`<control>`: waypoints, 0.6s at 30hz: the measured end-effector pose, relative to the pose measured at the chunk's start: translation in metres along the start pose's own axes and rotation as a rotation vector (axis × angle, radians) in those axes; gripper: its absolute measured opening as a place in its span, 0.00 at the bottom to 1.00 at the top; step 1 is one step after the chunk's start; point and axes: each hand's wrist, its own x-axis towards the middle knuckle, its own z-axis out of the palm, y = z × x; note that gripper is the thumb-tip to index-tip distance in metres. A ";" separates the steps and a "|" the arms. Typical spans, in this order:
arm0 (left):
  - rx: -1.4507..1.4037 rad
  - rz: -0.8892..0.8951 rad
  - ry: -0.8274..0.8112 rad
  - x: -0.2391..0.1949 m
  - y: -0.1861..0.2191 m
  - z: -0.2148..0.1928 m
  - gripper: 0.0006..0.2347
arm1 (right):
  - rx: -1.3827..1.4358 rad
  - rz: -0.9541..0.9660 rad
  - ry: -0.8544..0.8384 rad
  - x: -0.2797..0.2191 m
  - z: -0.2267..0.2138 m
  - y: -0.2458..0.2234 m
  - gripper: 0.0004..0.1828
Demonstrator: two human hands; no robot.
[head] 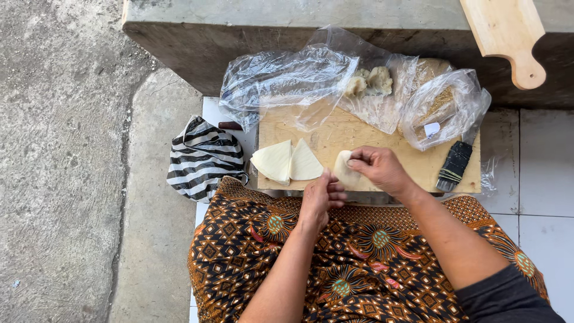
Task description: The person places small amounts of a brown filling onto triangle-shaped pieces of dough, then folds the dough over the filling and rolls it into a cylinder, working with one piece at a time on a wooden board.
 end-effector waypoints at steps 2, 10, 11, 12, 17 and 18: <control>-0.222 0.033 -0.095 -0.001 -0.002 0.004 0.15 | 0.255 0.035 -0.085 -0.004 -0.008 -0.002 0.08; -0.346 0.237 -0.102 -0.001 -0.003 0.006 0.07 | 0.616 0.063 -0.212 -0.015 -0.018 -0.016 0.18; -0.299 0.282 -0.102 0.001 -0.004 0.005 0.07 | 0.557 0.056 -0.185 -0.014 -0.020 -0.017 0.18; -0.253 0.326 -0.102 0.002 -0.004 0.004 0.07 | 0.497 0.051 -0.159 -0.014 -0.022 -0.016 0.17; -0.115 0.391 -0.070 0.015 -0.006 0.000 0.12 | 0.121 0.074 0.066 -0.005 -0.020 0.007 0.13; -0.103 0.403 -0.077 0.018 -0.005 0.001 0.13 | 0.047 0.068 0.129 -0.004 -0.017 0.013 0.12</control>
